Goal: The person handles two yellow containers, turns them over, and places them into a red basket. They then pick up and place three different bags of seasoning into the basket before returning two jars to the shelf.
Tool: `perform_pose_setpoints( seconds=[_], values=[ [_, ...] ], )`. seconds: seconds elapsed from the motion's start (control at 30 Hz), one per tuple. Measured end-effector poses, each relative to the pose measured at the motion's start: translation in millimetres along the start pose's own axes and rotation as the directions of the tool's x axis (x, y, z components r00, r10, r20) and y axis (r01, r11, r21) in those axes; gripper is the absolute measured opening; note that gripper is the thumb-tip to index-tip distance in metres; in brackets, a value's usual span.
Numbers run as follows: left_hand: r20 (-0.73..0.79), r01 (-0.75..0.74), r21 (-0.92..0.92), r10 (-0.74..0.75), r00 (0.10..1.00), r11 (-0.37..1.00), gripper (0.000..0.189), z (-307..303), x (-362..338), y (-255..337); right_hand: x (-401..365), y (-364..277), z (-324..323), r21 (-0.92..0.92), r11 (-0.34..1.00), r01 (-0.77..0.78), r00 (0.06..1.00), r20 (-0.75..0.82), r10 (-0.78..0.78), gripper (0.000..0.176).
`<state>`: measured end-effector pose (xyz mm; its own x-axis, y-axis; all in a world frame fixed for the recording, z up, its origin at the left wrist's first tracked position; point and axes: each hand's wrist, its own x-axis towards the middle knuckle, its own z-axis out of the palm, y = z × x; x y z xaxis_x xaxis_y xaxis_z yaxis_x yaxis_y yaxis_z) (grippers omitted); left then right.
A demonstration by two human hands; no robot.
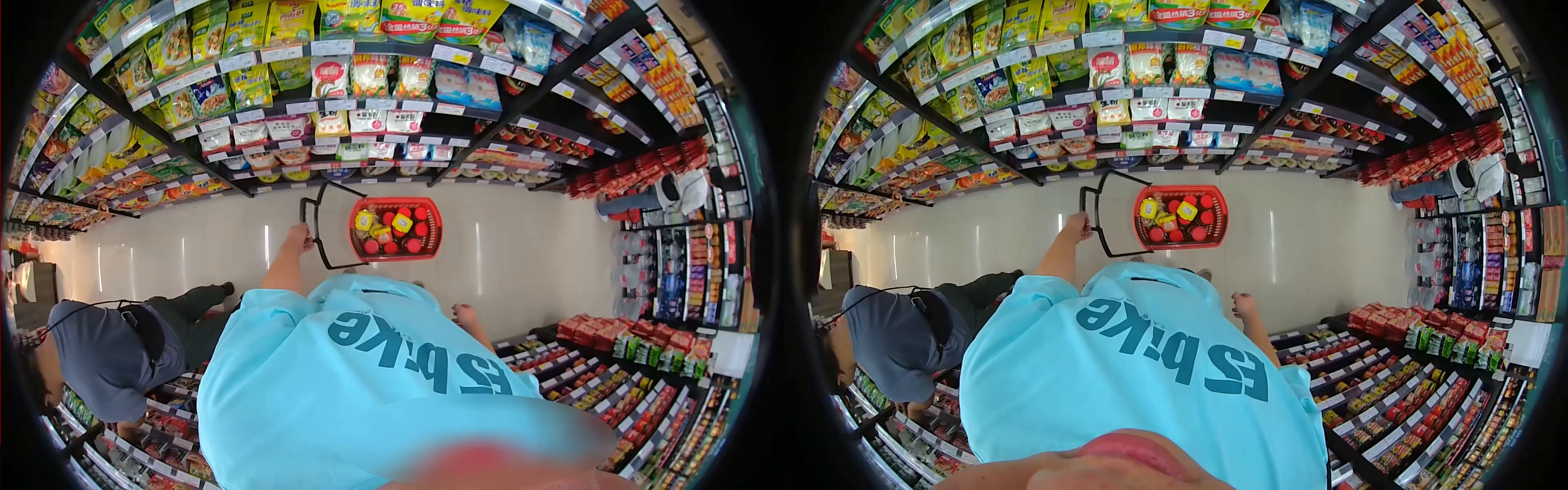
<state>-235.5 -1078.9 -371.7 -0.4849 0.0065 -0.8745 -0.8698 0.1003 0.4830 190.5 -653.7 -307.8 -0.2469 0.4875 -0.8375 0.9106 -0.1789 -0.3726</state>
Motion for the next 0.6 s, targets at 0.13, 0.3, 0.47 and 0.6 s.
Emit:
perform_pose_setpoints(
  seconds=[0.13, 0.3, 0.47, 0.6],
  values=[
    [-0.088, -0.055, 0.063, 0.06, 0.994, 0.997, 0.017, -49, -2, 16, -9, -10, 5, -0.038, 0.999, -0.019, 1.0, -0.017, 0.019, 0.049],
    [-0.18, -0.102, 0.188, 0.137, 0.974, 0.977, 0.025, -108, 0, 26, -13, -22, 11, -0.078, 0.997, -0.012, 1.0, -0.007, 0.012, 0.048],
    [-0.238, -0.162, 0.342, 0.253, 0.938, 0.926, 0.054, -141, 5, 18, -4, -36, 20, -0.078, 0.997, 0.022, 1.0, -0.006, -0.022, 0.05],
    [-0.326, -0.084, 0.481, 0.267, 0.907, 0.873, 0.055, -145, -18, 8, -8, -50, 23, -0.1, 0.995, 0.01, 1.0, 0.023, -0.008, 0.052]
  ],
)
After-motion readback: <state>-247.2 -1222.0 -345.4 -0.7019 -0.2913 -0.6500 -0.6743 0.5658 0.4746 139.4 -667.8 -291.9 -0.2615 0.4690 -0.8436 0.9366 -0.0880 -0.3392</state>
